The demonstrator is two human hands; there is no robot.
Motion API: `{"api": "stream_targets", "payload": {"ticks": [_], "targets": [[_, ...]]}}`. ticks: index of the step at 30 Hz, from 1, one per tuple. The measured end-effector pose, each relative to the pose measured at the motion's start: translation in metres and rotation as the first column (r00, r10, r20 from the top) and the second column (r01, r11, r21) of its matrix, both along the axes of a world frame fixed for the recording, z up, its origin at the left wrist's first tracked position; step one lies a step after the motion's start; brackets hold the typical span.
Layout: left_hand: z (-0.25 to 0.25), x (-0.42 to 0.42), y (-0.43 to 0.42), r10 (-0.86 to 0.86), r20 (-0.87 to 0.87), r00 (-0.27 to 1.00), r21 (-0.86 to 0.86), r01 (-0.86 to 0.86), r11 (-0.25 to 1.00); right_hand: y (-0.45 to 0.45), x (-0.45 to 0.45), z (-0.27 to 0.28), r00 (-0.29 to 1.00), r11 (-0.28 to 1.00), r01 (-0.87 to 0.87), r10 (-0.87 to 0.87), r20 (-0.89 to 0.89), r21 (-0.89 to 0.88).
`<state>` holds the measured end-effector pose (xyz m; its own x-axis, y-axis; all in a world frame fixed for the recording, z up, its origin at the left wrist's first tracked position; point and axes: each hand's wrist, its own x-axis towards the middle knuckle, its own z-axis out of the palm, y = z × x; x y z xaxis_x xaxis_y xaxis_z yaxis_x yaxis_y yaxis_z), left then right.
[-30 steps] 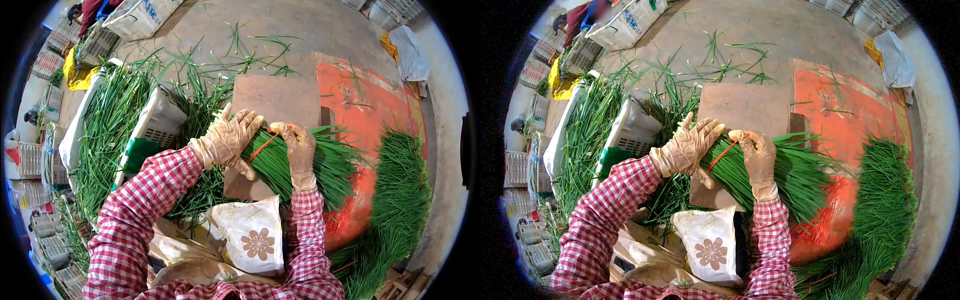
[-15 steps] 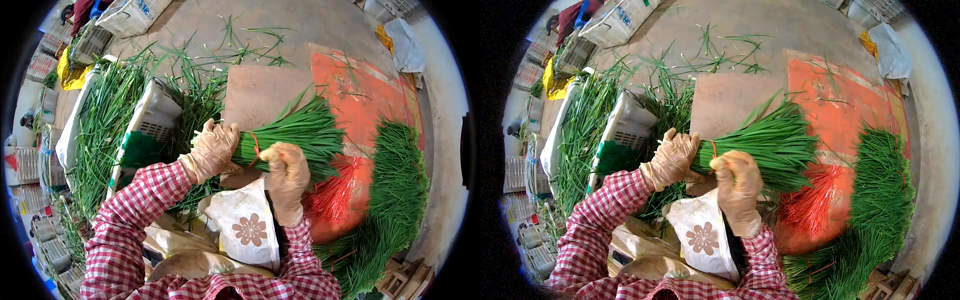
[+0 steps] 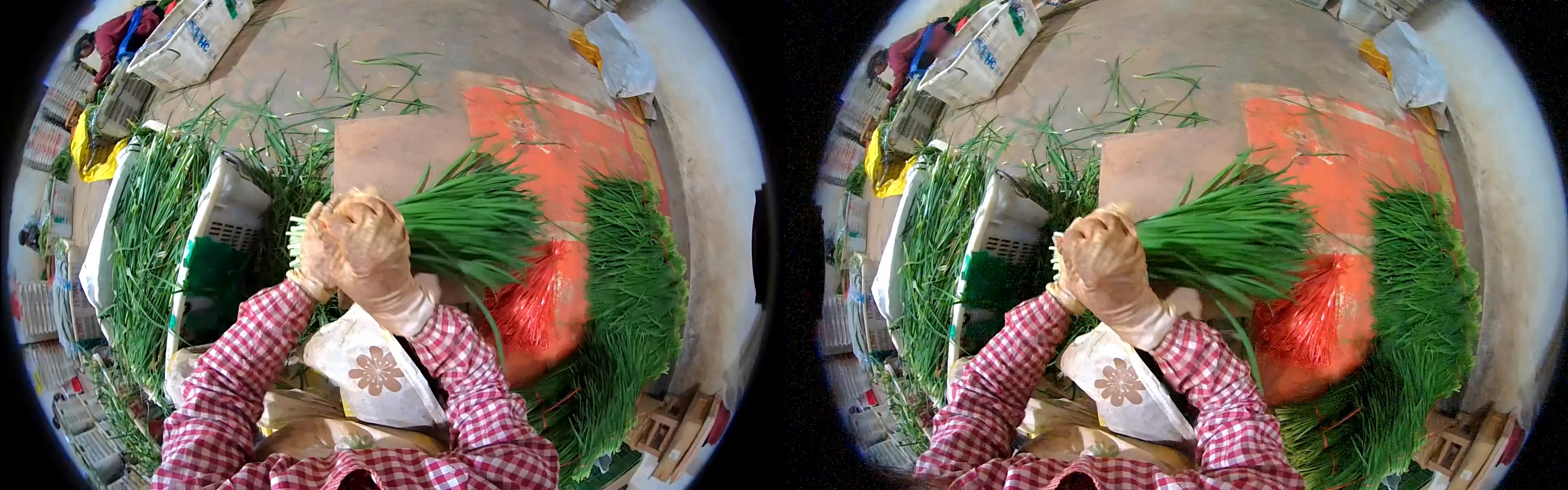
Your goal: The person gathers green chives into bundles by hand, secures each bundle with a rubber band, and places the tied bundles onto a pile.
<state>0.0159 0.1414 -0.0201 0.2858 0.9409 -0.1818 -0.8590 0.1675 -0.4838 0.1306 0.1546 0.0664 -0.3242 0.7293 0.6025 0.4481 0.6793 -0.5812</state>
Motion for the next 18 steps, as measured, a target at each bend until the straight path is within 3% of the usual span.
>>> {"api": "stream_targets", "payload": {"ticks": [1, 2, 3, 4, 5, 6, 8, 9, 10, 12, 14, 15, 18], "targets": [[-0.012, -0.008, 0.007, 0.118, -0.558, 0.822, 0.242, 0.025, 0.97, -0.001, -0.01, -0.01, 0.994, 0.994, 0.052, -0.041, 0.104, -0.1], [-0.012, -0.015, 0.018, 0.123, -0.564, 0.817, 0.239, 0.019, 0.971, -0.002, -0.019, -0.021, 0.975, 0.975, 0.109, -0.066, 0.213, -0.196], [-0.01, -0.024, 0.033, 0.201, -0.921, 0.333, 0.281, 0.211, 0.936, 0.004, -0.008, 0.001, 0.994, 0.996, -0.031, 0.039, 0.104, -0.083], [-0.009, -0.033, 0.048, 0.302, -0.915, -0.266, 0.185, 0.39, 0.902, 0.009, 0.002, 0.023, 0.986, 0.985, -0.166, 0.165, 0.025, 0.043], [0.013, -0.029, 0.054, 0.384, -0.574, -0.724, -0.035, 0.49, 0.871, 0.001, 0.009, 0.023, 0.982, 0.982, -0.186, 0.185, 0.022, 0.027], [0.035, -0.026, 0.061, 0.472, -0.022, -0.881, -0.258, 0.461, 0.849, -0.012, 0.016, 0.021, 0.978, 0.978, -0.206, 0.206, 0.018, 0.014], [0.008, -0.036, 0.076, 0.492, -0.187, -0.85, 0.086, 0.485, 0.87, -0.02, 0.03, -0.023, 0.929, 0.861, -0.368, 0.354, -0.105, -0.35], [0.006, -0.038, 0.081, 0.436, -0.213, -0.875, 0.004, 0.445, 0.895, -0.02, 0.033, -0.042, 0.874, 0.396, -0.482, 0.276, -0.399, -0.782], [0.004, -0.038, 0.085, 0.381, -0.235, -0.894, -0.075, 0.407, 0.91, -0.018, 0.033, -0.049, 0.913, 0.109, -0.4, 0.139, -0.384, -0.91], [0.0, -0.038, 0.085, 0.352, -0.244, -0.904, -0.012, 0.366, 0.931, -0.012, 0.034, -0.074, 0.849, -0.173, -0.507, 0.069, -0.524, -0.844], [0.009, -0.035, 0.084, 0.142, -0.406, -0.903, -0.247, 0.258, 0.934, -0.004, 0.029, -0.074, 0.786, -0.319, -0.616, -0.188, -0.589, -0.72], [0.001, -0.034, 0.077, 0.157, -0.401, -0.902, -0.103, 0.215, 0.971, 0.003, 0.025, -0.091, 0.741, -0.305, -0.664, -0.147, -0.655, -0.683], [0.022, -0.021, 0.055, 0.157, -0.292, -0.943, -0.194, 0.219, 0.956, 0.0, 0.019, -0.112, 0.746, -0.234, -0.665, -0.166, -0.645, -0.709]]}}
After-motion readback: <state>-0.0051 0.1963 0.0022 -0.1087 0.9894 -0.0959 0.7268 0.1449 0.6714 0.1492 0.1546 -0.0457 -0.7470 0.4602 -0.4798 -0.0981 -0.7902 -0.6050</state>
